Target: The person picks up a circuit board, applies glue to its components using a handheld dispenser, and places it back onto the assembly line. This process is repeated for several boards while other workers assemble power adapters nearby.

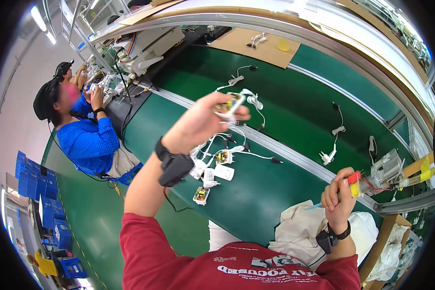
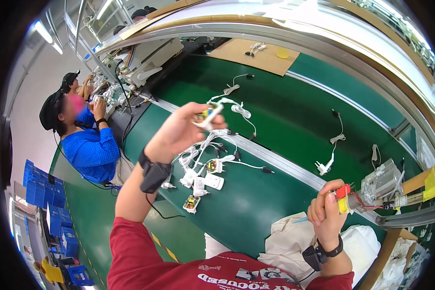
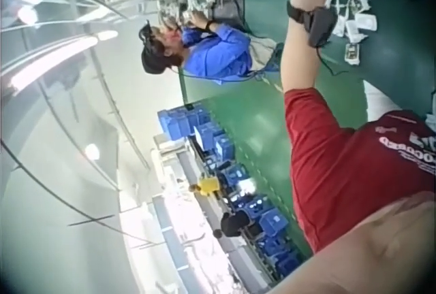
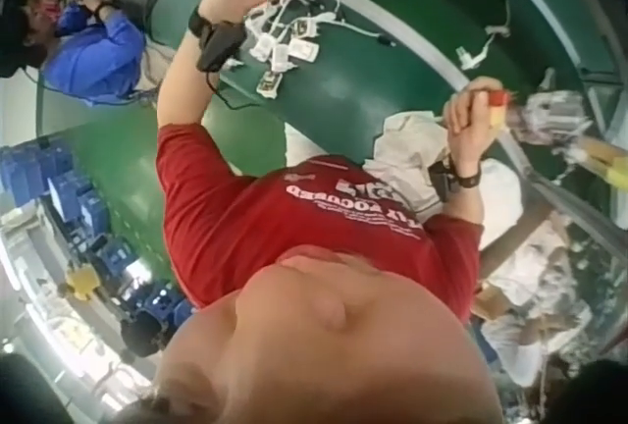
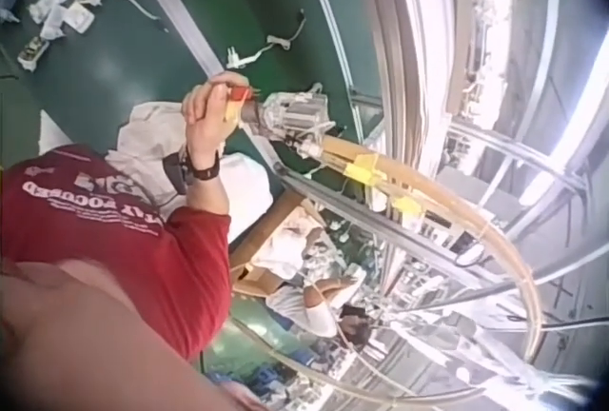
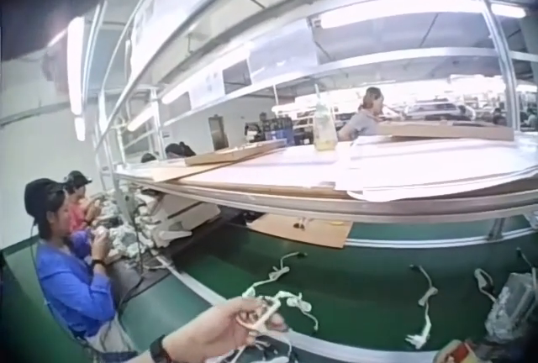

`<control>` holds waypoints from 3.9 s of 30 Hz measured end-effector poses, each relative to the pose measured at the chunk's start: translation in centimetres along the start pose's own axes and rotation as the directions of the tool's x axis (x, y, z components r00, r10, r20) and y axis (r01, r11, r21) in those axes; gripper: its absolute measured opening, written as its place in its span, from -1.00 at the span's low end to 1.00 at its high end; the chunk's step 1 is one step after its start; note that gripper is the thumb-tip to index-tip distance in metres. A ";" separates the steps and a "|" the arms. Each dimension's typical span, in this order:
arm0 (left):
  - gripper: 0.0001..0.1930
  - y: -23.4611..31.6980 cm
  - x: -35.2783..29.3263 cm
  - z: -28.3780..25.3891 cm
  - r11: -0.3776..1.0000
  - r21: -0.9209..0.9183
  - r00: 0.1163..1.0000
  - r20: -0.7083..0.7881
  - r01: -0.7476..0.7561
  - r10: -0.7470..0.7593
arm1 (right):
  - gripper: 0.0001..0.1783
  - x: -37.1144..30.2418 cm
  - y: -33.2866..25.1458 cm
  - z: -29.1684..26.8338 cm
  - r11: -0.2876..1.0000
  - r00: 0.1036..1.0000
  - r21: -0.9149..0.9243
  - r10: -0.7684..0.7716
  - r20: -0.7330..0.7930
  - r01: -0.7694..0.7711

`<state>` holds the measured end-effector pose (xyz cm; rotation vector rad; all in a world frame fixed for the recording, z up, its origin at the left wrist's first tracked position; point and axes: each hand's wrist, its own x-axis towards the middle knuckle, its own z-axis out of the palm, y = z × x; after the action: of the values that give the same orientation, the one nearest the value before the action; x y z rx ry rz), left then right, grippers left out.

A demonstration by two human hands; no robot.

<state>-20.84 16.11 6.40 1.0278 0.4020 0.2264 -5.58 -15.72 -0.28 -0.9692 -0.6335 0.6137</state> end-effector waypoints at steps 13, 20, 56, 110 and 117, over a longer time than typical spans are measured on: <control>-0.73 -13.7 3.8 8.0 0.975 0.015 0.973 -0.067 -0.222 0.223 | -0.77 0.1 0.1 -0.7 0.999 0.999 0.007 0.042 -0.015 -0.042; -0.64 -25.6 -2.6 8.7 0.976 -0.058 0.974 0.099 0.210 -0.204 | -0.77 1.0 -0.3 -0.1 0.997 0.996 -0.013 0.075 -0.054 -0.076; -0.61 -28.2 -3.3 7.0 0.904 -0.355 0.960 0.230 0.238 -0.162 | -0.83 1.4 0.4 -0.6 1.000 0.998 0.029 0.013 -0.055 -0.012; -0.60 -22.8 -0.3 5.7 0.997 0.006 0.987 0.142 0.077 -0.077 | -0.75 2.2 0.9 -1.5 1.000 0.985 -0.012 0.008 -0.171 -0.010; -0.62 -25.2 3.8 7.9 0.993 -0.046 0.965 0.244 0.112 -0.097 | -0.71 2.4 1.1 -1.3 0.999 0.978 -0.006 -0.033 -0.205 0.033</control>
<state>-14.12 -1.30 -12.66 0.9596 0.2258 0.0166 -3.25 -14.22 -1.27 -1.0078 -0.4662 0.4762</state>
